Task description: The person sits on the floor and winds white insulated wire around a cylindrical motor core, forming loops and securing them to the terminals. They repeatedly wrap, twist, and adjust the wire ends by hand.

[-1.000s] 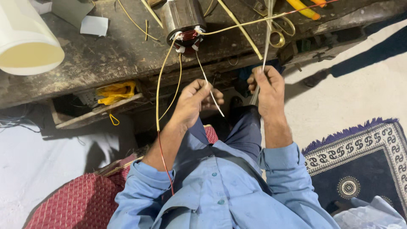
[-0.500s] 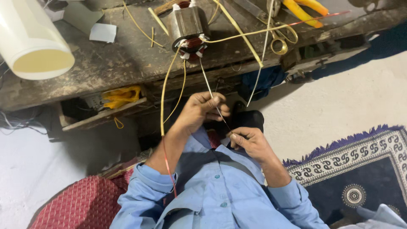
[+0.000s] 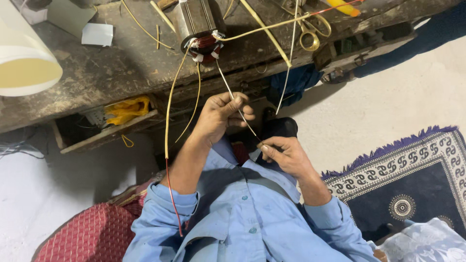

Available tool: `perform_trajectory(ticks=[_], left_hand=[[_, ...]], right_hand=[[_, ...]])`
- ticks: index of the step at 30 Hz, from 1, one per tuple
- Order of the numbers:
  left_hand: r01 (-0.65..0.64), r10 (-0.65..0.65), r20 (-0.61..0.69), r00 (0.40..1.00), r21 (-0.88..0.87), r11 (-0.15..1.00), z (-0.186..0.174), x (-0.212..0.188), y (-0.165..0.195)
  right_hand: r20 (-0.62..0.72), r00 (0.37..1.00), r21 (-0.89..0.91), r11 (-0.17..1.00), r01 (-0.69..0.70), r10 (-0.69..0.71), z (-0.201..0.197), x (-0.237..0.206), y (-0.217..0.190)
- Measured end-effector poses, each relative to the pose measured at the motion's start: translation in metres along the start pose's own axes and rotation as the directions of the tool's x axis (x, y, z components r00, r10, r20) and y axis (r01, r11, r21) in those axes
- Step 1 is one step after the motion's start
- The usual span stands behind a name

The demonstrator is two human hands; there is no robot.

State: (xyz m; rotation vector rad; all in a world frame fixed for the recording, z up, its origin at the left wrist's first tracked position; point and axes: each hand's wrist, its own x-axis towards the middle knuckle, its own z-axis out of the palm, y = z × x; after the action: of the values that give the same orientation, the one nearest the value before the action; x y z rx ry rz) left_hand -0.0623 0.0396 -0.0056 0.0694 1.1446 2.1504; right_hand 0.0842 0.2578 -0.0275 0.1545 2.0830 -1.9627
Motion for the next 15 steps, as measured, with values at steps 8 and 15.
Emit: perform_trajectory(ticks=[8,15], left_hand=[[0.035,-0.035,-0.035,0.999,0.000,0.999,0.009,-0.009,-0.004],[-0.011,0.012,-0.083,0.996,0.012,1.000,0.006,-0.010,-0.005]], right_hand=[[-0.027,0.996,-0.007,0.996,0.090,-0.090,0.007,0.011,-0.013],[-0.113,0.975,-0.137,0.975,0.175,-0.191,0.023,0.021,-0.038]])
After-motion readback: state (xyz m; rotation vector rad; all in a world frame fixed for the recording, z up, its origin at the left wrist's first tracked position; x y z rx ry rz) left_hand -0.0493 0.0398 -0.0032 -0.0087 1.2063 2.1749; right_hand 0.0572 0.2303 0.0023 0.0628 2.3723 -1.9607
